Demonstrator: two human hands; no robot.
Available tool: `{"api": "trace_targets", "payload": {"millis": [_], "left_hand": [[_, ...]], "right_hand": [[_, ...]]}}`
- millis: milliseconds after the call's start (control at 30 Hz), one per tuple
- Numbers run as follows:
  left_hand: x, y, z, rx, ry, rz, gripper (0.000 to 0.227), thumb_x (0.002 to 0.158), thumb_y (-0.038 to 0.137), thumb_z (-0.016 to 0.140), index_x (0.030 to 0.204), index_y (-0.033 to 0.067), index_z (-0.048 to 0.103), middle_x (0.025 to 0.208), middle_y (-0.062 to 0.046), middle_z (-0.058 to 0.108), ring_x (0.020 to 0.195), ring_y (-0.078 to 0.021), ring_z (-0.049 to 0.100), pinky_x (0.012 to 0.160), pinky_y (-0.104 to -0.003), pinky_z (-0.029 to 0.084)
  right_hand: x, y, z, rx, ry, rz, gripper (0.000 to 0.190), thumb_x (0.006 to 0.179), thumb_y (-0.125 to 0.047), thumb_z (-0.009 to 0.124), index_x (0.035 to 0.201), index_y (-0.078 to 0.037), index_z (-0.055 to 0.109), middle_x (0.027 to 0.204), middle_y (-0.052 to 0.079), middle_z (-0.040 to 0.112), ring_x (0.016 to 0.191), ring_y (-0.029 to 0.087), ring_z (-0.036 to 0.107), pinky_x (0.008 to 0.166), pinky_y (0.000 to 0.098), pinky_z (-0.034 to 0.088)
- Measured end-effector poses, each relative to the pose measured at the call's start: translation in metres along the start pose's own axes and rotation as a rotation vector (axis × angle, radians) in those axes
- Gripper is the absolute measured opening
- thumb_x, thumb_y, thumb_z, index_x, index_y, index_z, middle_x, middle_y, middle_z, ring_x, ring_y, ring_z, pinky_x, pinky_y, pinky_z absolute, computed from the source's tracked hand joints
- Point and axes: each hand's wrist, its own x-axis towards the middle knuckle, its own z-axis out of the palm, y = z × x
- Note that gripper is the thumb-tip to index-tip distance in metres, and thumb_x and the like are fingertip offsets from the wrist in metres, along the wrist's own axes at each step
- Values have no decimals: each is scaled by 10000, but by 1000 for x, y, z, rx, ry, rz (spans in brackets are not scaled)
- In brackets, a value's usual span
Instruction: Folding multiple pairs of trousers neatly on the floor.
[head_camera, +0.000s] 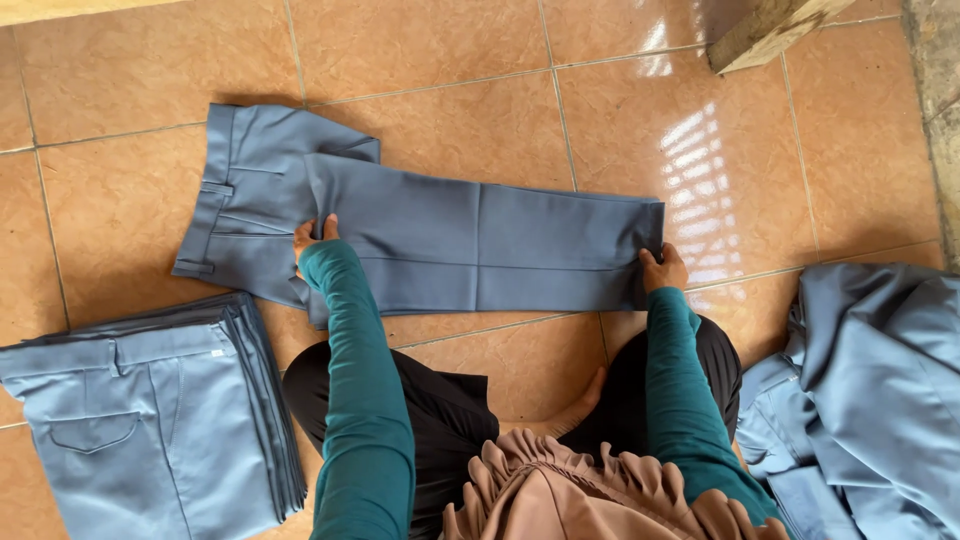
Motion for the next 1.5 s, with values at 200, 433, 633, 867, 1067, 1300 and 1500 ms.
{"api": "trace_targets", "payload": {"millis": [200,433,633,867,1067,1300,1500], "left_hand": [[-30,15,-26,-9,-4,-40,406,876,675,718,1131,371,631,1148,15,722,1085,-235,691,1012,-414,377],[-74,40,-44,19,158,100,335,941,506,717,1197,365,553,1301,55,559,1273,-219,504,1153,-521,222],[-193,62,15,175,551,1123,565,954,423,590,1496,277,527,1637,-135,356,1530,-380,244,1172,-683,70],[-257,76,96,492,-329,1260,575,1088,437,322,1635,383,153,1727,10,130,1584,-293,87,1243,-631,-35],[-174,81,78,514,-173,1072,559,1081,543,321,1613,460,171,1732,34,68,1583,-307,51,1214,-703,-9],[-251,75,123,285,56,1375,755,969,578,486,1625,397,159,1729,-38,55,1580,-357,30,1199,-732,14],[-268,69,105,407,-185,1188,603,1013,620,422,1577,465,272,1714,26,178,1574,-334,135,1212,-712,21]], "right_hand": [[-10,-27,-5,-10,40,58,362,966,-534,658,1217,-276,619,1023,114,754,1091,375,688,980,498,532],[-16,-32,7,-91,116,98,389,944,-592,671,1226,-331,612,1048,72,756,1056,344,710,918,500,558],[-115,-143,14,-251,604,-131,788,947,-465,750,1614,-314,360,1679,139,277,1508,390,287,1132,654,286],[-131,-181,60,-312,238,-724,547,1092,-457,399,1622,-354,317,1736,-3,179,1598,245,101,1245,592,40],[-75,-112,4,-382,330,-457,595,1090,-545,370,1639,-324,301,1721,51,216,1571,300,154,1205,653,111],[-88,-150,27,-335,384,-430,599,1099,-577,345,1638,-317,319,1731,56,158,1577,345,58,1170,706,-28],[-113,-155,31,-361,130,-543,567,1083,-592,297,1619,-408,296,1739,-30,172,1606,254,45,1242,648,-63]]}}
